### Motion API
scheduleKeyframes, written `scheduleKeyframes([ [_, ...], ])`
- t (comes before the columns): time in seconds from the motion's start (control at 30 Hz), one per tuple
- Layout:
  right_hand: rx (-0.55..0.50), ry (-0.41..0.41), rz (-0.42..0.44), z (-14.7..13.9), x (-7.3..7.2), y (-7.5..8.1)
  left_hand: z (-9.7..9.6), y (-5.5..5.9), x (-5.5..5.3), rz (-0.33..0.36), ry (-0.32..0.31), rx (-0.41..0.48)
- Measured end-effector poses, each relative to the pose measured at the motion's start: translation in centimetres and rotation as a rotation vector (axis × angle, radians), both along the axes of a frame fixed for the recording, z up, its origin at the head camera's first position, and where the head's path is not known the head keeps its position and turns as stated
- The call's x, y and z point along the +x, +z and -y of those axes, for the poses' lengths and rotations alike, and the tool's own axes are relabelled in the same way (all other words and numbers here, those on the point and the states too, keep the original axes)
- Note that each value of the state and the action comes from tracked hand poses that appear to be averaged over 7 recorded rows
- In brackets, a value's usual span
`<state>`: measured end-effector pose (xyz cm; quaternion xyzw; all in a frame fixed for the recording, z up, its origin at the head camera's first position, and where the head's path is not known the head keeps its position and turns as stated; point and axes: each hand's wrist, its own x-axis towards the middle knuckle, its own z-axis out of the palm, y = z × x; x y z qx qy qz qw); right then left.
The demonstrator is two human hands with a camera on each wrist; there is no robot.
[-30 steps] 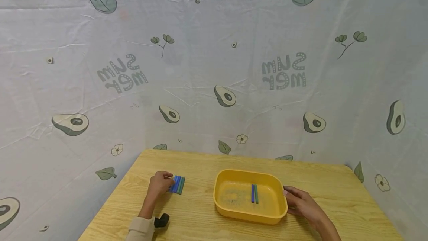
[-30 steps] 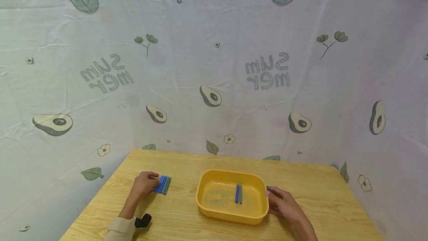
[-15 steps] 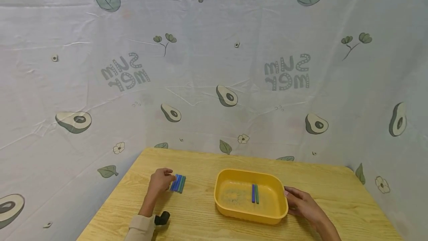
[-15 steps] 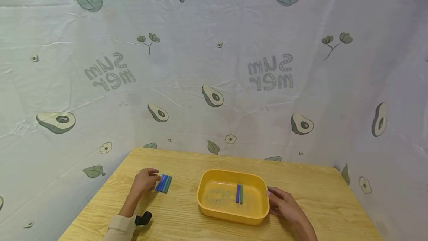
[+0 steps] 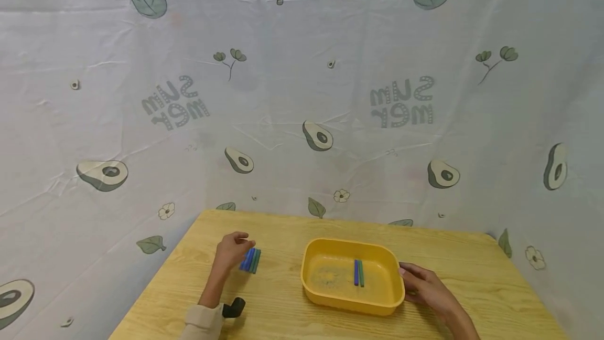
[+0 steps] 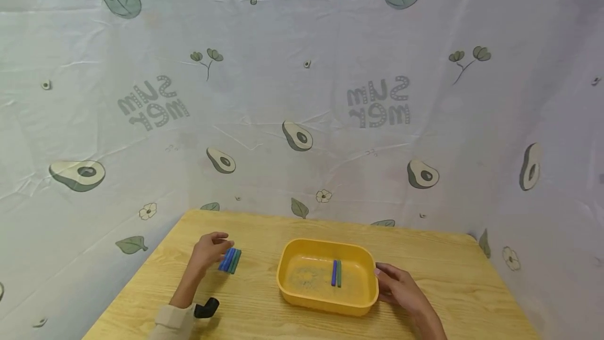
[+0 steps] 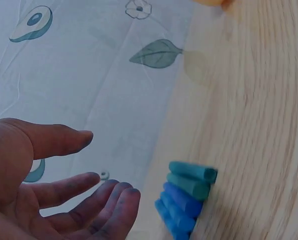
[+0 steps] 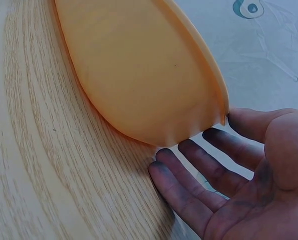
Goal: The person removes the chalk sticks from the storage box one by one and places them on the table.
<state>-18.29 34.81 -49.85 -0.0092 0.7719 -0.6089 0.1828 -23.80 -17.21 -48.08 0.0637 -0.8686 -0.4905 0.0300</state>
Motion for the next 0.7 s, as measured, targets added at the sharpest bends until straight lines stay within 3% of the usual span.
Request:
scheduleKeyframes([
  [0.23, 0.015, -0.021, -0.011, 0.3, 0.1, -0.1, -1.9, 0.6, -0.1, -0.005, -0.059, 0.123],
  [0.47, 0.019, -0.030, -0.024, 0.5, 0.3, -0.2, -4.1, 1.6, -0.1, 0.002, -0.079, 0.233],
  [0.7, 0.025, -0.045, -0.014, 0.6, 0.3, -0.5, -5.9, 2.1, -0.4, 0.016, -0.121, 0.270],
])
